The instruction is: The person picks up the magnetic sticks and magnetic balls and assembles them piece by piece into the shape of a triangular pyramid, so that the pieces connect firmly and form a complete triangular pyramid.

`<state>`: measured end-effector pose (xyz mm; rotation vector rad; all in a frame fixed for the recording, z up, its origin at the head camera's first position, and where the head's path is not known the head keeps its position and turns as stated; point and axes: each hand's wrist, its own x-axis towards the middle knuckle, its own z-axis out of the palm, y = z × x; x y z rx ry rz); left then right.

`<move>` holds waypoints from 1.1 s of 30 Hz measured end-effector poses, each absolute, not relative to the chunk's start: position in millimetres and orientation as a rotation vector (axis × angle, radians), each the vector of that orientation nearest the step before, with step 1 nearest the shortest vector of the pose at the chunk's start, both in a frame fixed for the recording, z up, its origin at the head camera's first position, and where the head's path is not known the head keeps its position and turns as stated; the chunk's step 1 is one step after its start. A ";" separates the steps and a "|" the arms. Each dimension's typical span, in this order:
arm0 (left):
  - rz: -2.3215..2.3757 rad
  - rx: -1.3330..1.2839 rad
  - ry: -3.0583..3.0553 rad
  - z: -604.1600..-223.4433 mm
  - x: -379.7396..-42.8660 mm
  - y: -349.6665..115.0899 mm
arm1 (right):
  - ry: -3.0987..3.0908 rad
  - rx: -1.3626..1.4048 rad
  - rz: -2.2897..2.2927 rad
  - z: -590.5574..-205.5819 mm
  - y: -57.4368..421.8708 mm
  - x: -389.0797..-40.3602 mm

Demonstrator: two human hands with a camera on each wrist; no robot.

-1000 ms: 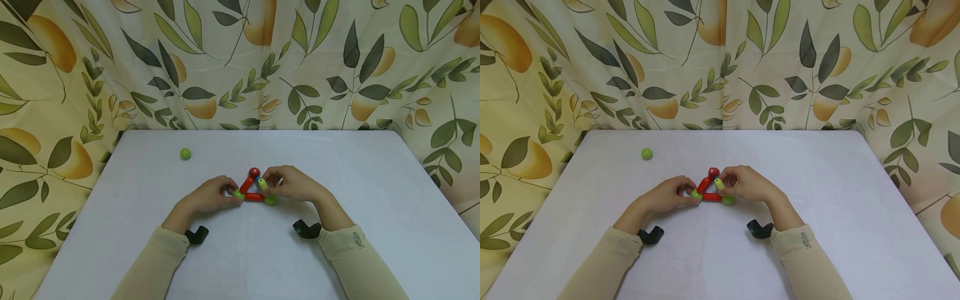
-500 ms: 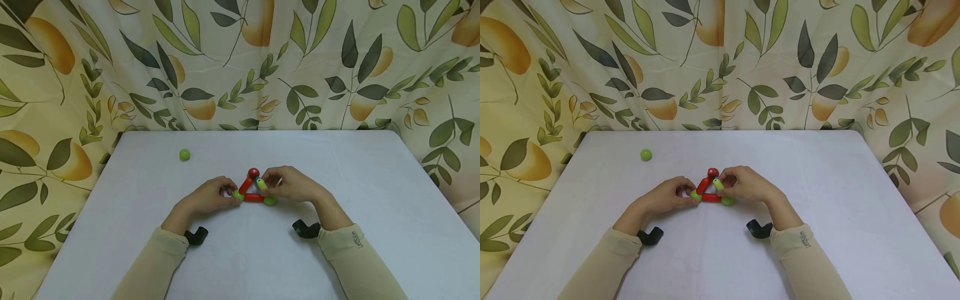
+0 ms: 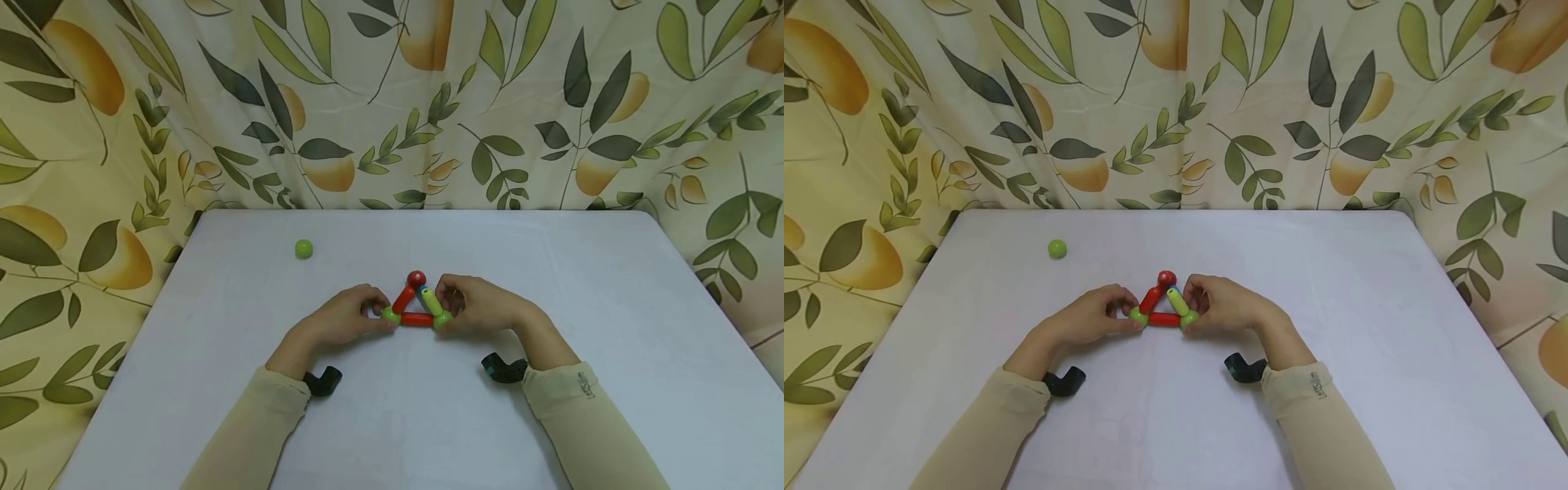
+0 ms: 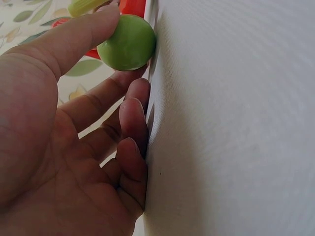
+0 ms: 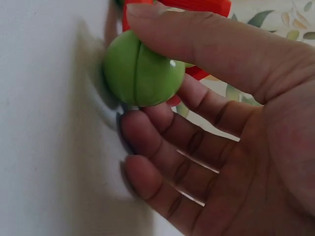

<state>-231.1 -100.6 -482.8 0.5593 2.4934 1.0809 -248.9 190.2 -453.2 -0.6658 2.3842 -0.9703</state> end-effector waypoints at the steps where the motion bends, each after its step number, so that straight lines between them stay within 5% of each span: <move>1: 1.088 0.559 2.493 -483.0 -231.6 -100.6 | 2.392 -0.660 -0.979 -454.0 190.7 -249.8; 33: 1.137 0.476 2.532 -482.7 -231.4 -102.1 | 2.403 -0.537 -1.283 -488.6 195.9 -260.6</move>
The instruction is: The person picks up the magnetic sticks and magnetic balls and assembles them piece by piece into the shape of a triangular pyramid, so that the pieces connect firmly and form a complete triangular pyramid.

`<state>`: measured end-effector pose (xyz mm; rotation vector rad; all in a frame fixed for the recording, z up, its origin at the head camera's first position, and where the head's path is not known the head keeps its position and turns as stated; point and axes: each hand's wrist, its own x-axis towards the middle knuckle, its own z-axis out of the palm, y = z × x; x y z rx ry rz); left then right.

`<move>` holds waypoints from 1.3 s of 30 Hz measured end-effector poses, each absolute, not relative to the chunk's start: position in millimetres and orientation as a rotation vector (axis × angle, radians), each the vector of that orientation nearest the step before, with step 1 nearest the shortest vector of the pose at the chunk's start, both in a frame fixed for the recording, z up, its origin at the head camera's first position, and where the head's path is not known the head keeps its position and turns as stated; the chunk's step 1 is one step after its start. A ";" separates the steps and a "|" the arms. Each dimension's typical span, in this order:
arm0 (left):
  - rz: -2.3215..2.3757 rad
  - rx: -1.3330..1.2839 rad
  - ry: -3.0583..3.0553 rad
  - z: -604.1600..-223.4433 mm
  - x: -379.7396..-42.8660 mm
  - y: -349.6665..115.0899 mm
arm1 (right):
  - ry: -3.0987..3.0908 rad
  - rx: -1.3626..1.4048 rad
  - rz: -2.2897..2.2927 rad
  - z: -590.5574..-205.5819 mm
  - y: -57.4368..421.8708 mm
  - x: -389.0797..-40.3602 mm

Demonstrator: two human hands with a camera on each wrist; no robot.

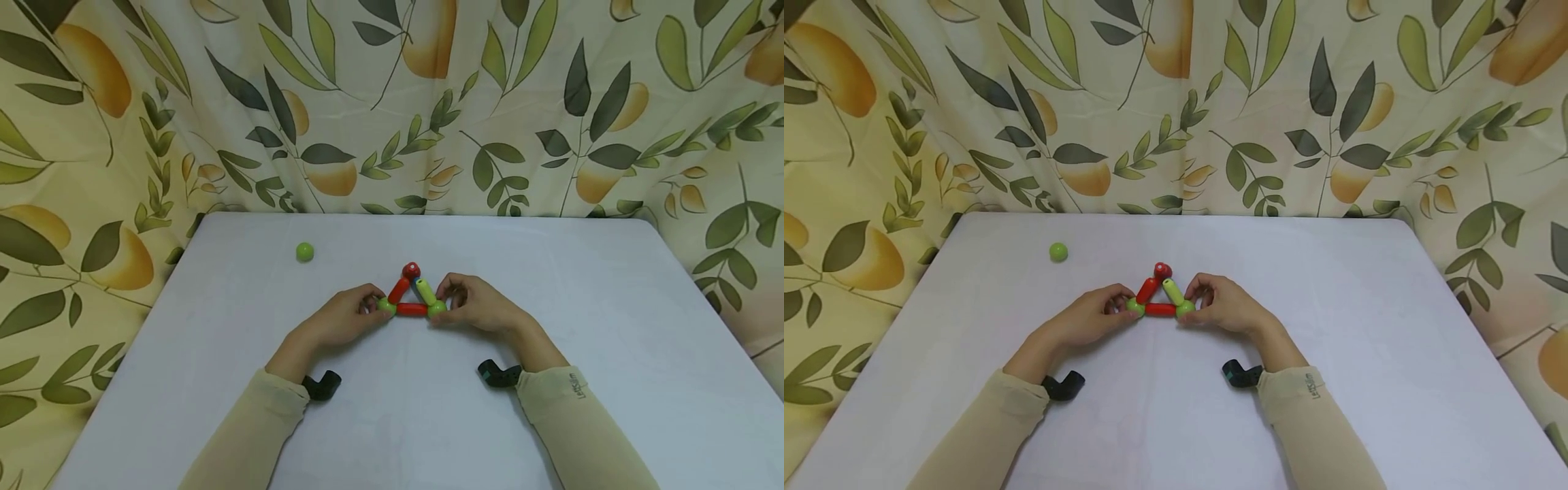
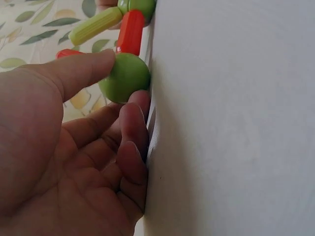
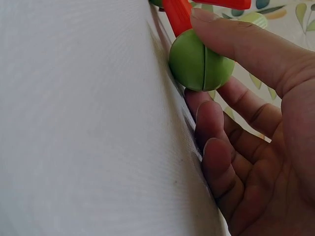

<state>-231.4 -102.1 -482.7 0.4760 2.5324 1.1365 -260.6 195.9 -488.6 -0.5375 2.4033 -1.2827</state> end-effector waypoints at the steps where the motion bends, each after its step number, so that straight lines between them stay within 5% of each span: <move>1: 1.145 0.474 2.524 -483.0 -231.9 -102.0 | 2.402 -0.535 -1.284 -488.2 196.8 -260.2; 11: 1.358 0.343 2.422 -478.9 -240.8 -126.3 | 2.381 -0.522 -1.289 -484.2 193.2 -258.2; 22: 1.651 -0.329 2.857 -484.4 -253.3 -158.1 | 2.393 -0.508 -1.277 -484.3 194.4 -258.7; 39: 1.320 -0.115 3.022 -505.7 -262.1 -166.7 | 2.395 -0.517 -1.266 -483.5 197.7 -258.0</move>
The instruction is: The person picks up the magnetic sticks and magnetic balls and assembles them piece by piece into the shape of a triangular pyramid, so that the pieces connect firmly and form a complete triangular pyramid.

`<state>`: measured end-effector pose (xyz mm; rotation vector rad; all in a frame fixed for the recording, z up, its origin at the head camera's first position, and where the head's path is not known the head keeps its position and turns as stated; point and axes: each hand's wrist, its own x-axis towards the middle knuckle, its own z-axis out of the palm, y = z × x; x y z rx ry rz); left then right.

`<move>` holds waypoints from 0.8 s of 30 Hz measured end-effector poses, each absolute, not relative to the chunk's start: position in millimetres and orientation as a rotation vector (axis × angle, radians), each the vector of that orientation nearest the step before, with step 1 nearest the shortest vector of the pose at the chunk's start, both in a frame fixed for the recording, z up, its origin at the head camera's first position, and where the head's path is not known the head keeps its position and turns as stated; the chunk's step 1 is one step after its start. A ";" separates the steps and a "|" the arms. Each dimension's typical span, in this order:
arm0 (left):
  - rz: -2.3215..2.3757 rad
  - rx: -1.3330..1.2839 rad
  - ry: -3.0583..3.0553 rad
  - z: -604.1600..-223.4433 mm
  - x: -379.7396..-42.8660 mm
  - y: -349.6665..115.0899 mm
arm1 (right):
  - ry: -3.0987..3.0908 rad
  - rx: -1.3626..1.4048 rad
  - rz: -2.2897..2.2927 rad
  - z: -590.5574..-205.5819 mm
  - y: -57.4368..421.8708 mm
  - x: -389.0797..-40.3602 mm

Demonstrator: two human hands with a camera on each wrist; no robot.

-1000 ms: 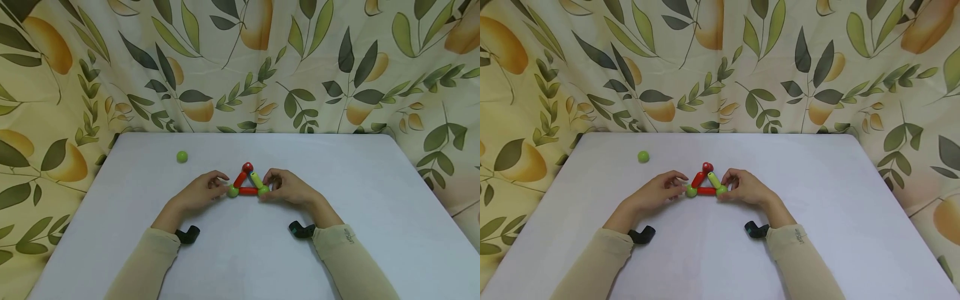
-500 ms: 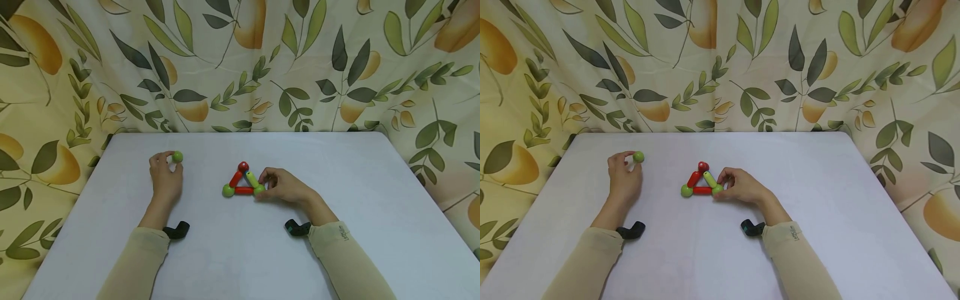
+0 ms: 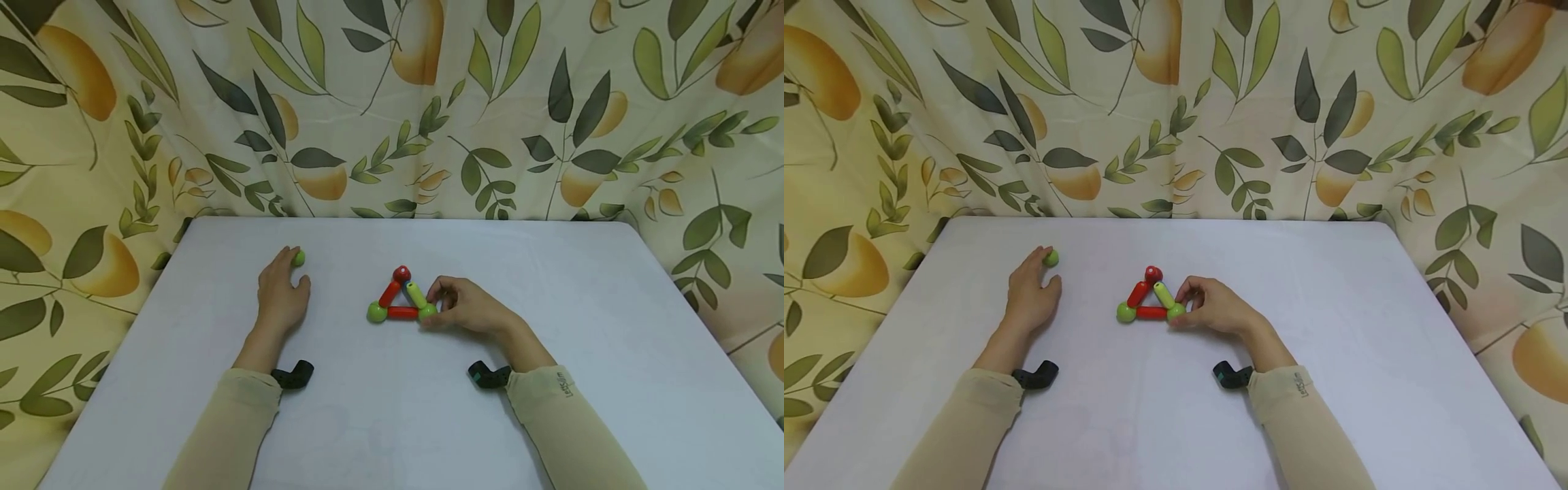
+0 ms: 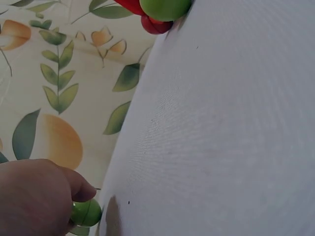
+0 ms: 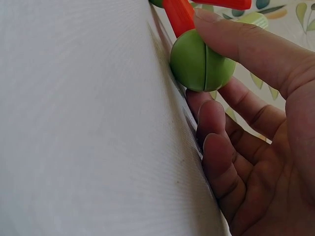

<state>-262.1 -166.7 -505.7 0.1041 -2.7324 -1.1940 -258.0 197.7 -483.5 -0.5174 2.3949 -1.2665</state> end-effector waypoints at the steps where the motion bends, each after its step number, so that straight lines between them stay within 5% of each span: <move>1: -1.189 0.100 -2.719 -505.8 -262.0 -166.9 | 2.393 -0.521 -1.268 -483.5 197.8 -258.1; 24: -1.271 0.172 -2.643 -502.6 -256.2 -165.2 | 2.390 -0.507 -1.274 -483.1 197.3 -256.8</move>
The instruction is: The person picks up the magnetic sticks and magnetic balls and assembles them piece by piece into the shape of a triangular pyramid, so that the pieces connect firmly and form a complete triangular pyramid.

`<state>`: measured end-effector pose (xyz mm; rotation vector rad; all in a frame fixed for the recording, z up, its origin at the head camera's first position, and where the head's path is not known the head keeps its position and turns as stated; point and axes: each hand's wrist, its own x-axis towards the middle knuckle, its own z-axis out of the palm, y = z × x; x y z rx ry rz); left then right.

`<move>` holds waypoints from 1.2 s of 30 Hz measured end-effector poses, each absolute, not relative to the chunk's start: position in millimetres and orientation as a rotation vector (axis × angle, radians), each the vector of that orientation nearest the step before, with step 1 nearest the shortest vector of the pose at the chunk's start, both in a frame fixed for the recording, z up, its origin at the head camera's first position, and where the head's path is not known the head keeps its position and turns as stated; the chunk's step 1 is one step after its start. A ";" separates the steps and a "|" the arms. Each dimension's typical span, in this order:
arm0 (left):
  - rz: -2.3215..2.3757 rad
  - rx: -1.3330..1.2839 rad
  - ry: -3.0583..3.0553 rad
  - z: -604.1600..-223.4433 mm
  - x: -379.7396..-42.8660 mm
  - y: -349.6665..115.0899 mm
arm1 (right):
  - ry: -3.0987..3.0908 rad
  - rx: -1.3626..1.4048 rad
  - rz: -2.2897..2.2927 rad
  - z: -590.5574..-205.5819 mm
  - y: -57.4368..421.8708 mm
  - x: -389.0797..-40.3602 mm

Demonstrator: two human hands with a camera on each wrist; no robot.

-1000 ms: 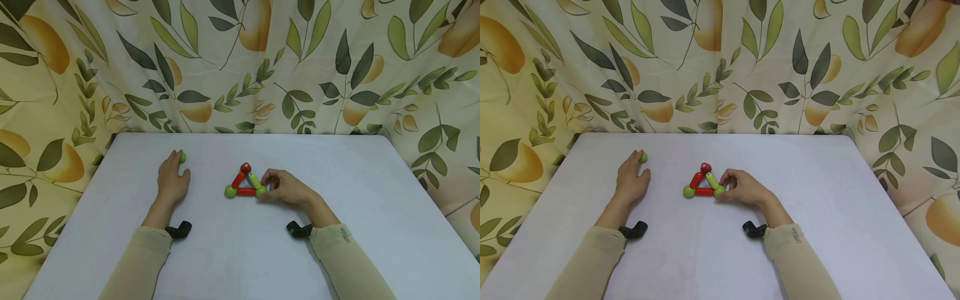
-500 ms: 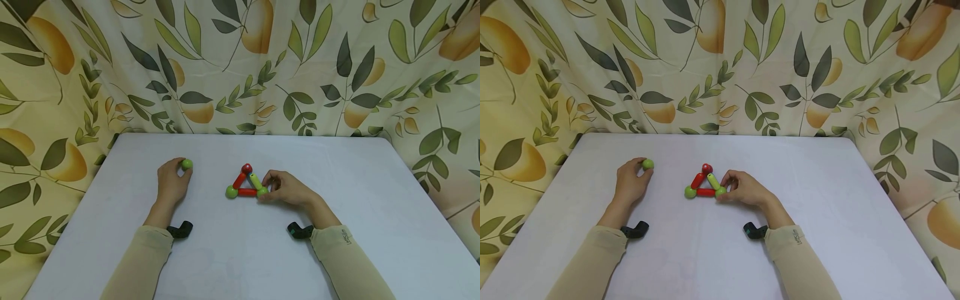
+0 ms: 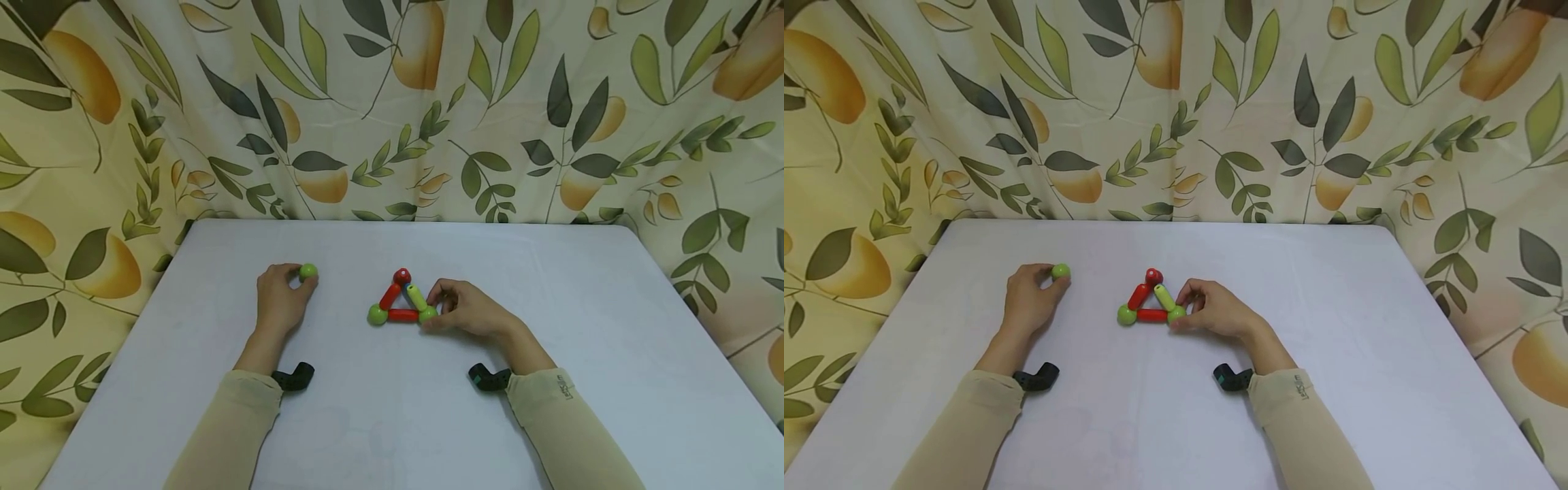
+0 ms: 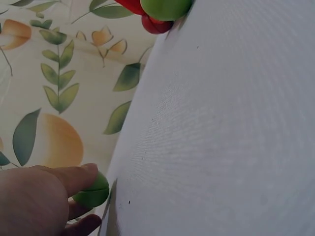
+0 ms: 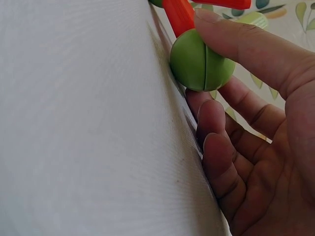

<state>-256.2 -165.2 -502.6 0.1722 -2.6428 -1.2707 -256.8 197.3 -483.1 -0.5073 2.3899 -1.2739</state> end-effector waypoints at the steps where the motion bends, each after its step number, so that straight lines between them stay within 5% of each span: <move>1: -1.278 0.178 -2.642 -502.1 -256.4 -164.8 | 2.389 -0.511 -1.276 -482.9 197.6 -256.8; 36: -1.472 -0.177 -2.647 -458.8 -223.5 -95.2 | 2.363 -0.510 -1.304 -481.4 199.0 -252.4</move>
